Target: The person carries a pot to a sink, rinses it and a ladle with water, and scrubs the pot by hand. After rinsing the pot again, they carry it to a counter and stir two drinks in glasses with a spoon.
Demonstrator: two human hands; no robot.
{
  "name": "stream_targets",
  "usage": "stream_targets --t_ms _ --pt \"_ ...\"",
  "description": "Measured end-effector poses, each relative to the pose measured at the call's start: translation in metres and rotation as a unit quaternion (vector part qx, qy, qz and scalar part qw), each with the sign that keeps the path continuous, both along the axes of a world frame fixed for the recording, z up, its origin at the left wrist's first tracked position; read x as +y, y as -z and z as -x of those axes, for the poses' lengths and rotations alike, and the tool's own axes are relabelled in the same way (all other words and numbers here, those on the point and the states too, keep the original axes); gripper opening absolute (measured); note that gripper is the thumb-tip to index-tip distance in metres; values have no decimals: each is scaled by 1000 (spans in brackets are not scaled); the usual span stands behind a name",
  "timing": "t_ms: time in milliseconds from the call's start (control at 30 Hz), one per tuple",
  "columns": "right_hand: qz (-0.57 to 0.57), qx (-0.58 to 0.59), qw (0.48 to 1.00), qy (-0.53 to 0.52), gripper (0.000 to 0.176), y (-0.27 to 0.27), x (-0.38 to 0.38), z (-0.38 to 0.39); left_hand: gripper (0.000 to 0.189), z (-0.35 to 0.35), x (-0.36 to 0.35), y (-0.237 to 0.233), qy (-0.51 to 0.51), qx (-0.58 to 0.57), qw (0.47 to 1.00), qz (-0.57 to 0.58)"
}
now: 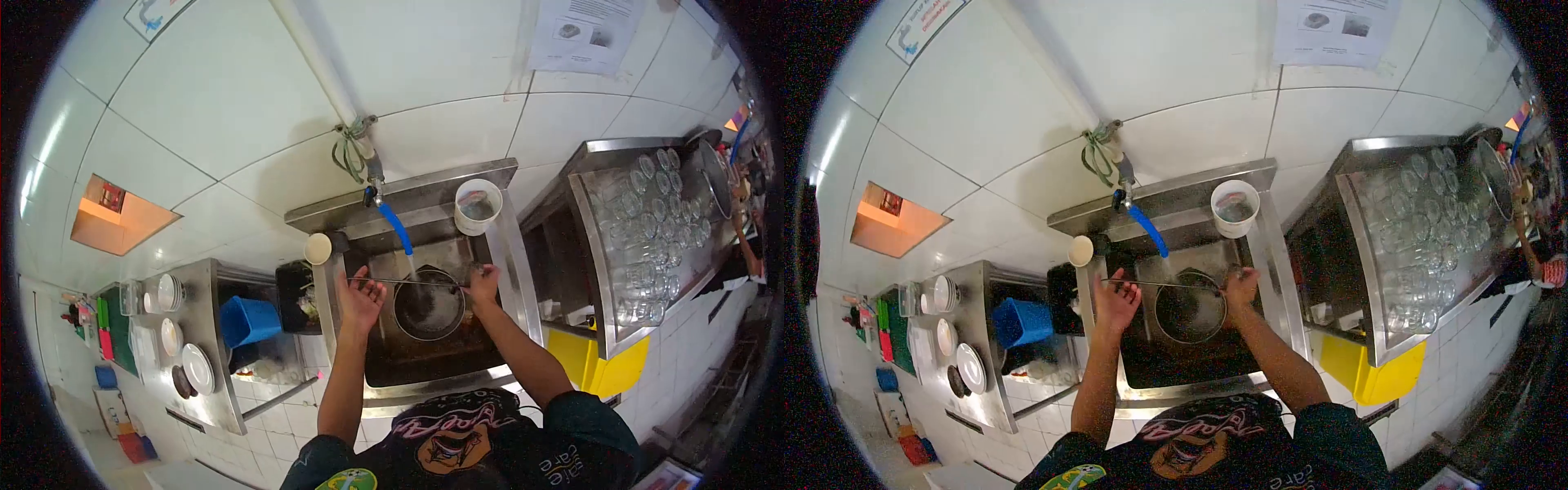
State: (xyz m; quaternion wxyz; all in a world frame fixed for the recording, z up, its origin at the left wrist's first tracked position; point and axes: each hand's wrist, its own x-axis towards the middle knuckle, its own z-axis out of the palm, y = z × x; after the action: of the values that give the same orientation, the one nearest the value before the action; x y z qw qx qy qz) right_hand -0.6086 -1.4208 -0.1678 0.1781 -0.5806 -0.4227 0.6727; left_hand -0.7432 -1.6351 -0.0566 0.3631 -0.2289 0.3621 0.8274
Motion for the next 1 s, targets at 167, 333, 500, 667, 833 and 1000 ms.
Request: stream_targets --t_ms 167,333,500,667,833,1000 --pt "-360 27 930 -70 49 -65 -3 -40 20 10 34 116 59 -23 993 98" --pt "-563 16 806 -180 51 -139 -32 -59 12 -12 86 119 150 -15 986 67" --pt "-590 27 779 -208 49 -165 -52 -76 16 -3 80 156 137 -56 988 -37" --pt "-538 54 802 -254 45 -142 -62 -107 26 -16 34 119 102 -52 993 -27" --pt "-272 -18 793 -545 48 -92 -56 -131 37 -46 8 84 5 -29 999 -32" --pt "-388 70 697 -599 36 -32 -86 -106 36 -78 27 77 98 90 990 -44"
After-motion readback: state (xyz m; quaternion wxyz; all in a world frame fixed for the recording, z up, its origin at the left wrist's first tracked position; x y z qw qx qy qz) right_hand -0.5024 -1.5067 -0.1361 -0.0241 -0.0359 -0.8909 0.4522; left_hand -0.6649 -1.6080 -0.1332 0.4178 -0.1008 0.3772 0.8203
